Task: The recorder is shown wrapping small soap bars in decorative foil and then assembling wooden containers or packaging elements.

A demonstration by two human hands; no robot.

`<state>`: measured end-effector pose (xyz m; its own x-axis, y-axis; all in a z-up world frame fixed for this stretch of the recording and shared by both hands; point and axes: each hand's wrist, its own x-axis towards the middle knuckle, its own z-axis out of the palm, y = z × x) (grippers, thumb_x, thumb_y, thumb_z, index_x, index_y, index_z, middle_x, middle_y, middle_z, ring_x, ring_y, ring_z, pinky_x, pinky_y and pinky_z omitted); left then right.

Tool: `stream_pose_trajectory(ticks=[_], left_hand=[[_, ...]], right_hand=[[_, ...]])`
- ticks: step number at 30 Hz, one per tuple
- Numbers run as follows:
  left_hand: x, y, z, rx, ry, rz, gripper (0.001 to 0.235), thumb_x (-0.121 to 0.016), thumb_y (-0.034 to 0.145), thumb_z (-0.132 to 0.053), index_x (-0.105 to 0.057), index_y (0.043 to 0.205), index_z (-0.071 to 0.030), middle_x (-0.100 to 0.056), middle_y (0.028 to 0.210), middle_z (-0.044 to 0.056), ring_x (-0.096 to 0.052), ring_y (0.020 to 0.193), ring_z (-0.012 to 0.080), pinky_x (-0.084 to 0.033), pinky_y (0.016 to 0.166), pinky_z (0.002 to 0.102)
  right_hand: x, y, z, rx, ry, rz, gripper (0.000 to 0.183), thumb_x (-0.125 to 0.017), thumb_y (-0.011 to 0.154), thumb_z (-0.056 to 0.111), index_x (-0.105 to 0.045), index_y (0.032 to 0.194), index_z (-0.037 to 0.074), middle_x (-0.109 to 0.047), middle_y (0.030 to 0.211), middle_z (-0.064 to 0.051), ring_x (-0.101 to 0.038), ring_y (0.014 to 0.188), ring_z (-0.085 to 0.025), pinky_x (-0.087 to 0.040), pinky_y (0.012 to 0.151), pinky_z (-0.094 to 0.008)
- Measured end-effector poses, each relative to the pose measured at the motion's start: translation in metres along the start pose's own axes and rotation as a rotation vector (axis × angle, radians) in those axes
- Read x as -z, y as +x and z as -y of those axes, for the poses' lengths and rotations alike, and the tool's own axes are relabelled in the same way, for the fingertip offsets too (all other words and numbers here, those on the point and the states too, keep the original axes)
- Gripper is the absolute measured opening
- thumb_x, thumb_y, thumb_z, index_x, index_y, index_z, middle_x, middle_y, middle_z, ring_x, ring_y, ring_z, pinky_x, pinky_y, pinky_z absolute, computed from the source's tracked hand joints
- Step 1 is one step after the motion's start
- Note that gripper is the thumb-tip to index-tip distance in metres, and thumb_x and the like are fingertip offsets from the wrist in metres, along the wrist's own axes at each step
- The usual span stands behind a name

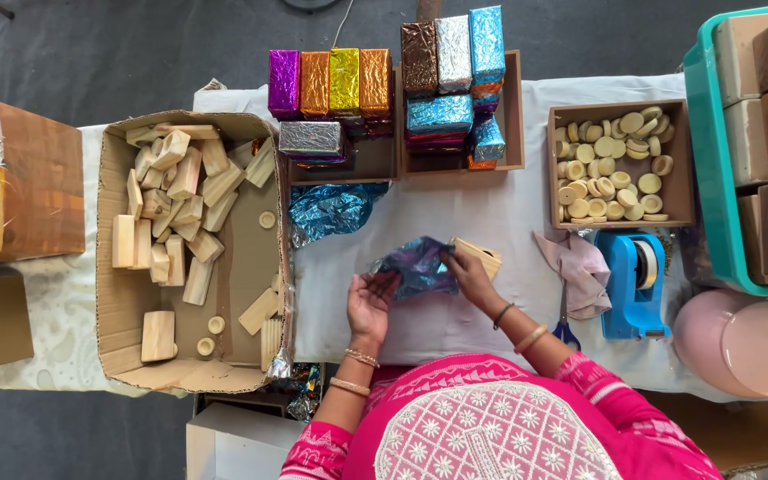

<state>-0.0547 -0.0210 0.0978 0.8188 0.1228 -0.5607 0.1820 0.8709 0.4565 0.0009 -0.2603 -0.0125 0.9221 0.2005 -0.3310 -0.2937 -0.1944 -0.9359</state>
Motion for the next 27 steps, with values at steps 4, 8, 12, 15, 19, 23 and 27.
stream_pose_trajectory(ticks=[4,8,12,15,19,23,27], left_hand=[[0.008,0.013,0.018,-0.225,0.475,0.064,0.029,-0.057,0.102,-0.027,-0.068,0.104,0.0,-0.07,0.1,0.017,-0.068,0.096,0.0329,-0.054,0.094,0.049],[-0.025,0.009,0.025,-0.744,1.347,0.26,0.015,-0.065,0.097,-0.013,-0.066,0.108,-0.003,-0.066,0.113,0.018,-0.06,0.111,0.0365,-0.047,0.102,0.048],[-0.046,0.025,0.033,-0.896,1.668,0.436,0.029,-0.064,0.093,-0.014,-0.061,0.12,-0.003,-0.059,0.125,0.02,-0.048,0.125,0.0397,-0.039,0.11,0.05],[-0.047,0.042,0.035,-0.853,1.774,0.46,0.031,-0.062,0.097,-0.02,-0.062,0.124,-0.005,-0.06,0.12,0.019,-0.049,0.121,0.0393,-0.04,0.107,0.05],[-0.021,0.068,0.046,-0.817,1.859,0.472,0.018,-0.058,0.104,-0.025,-0.062,0.113,-0.009,-0.064,0.111,0.014,-0.053,0.118,0.037,-0.042,0.104,0.05],[-0.014,0.075,0.052,-0.683,1.831,0.409,0.018,-0.06,0.106,-0.026,-0.059,0.114,-0.01,-0.065,0.105,0.011,-0.056,0.11,0.0343,-0.045,0.101,0.048],[-0.031,0.07,0.05,-0.777,1.936,0.467,0.054,-0.075,0.085,-0.024,-0.058,0.134,-0.009,-0.059,0.114,0.015,-0.05,0.112,0.0377,-0.044,0.1,0.049]], right_hand=[[0.011,0.023,0.058,0.113,-0.033,-0.089,0.018,-0.056,0.106,0.013,-0.066,0.111,-0.001,-0.068,0.087,-0.009,-0.053,0.081,-0.008,-0.05,0.073,-0.031],[0.019,0.042,0.069,0.118,-0.174,-0.21,0.021,-0.059,0.102,0.02,-0.066,0.106,0.0,-0.068,0.082,-0.016,-0.059,0.072,-0.018,-0.051,0.068,-0.035],[0.025,0.041,0.099,0.118,-0.374,-0.235,0.025,-0.065,0.102,0.026,-0.065,0.1,0.002,-0.063,0.081,-0.024,-0.056,0.068,-0.038,-0.05,0.065,-0.04],[0.033,0.037,0.111,0.201,-0.408,-0.253,0.024,-0.068,0.097,0.028,-0.066,0.102,0.004,-0.064,0.078,-0.024,-0.06,0.07,-0.04,-0.048,0.061,-0.044],[0.053,0.014,0.113,0.055,-0.429,-0.261,0.029,-0.066,0.101,0.03,-0.063,0.101,0.001,-0.062,0.078,-0.022,-0.059,0.066,-0.038,-0.048,0.066,-0.044],[0.067,-0.014,0.082,0.262,-0.484,-0.275,0.029,-0.066,0.099,0.029,-0.066,0.108,0.001,-0.064,0.103,-0.018,-0.061,0.094,-0.035,-0.05,0.085,-0.044],[0.065,-0.045,0.083,0.268,-0.785,-0.194,0.06,-0.081,0.08,0.038,-0.06,0.124,0.003,-0.06,0.116,-0.018,-0.053,0.107,-0.039,-0.045,0.093,-0.049]])
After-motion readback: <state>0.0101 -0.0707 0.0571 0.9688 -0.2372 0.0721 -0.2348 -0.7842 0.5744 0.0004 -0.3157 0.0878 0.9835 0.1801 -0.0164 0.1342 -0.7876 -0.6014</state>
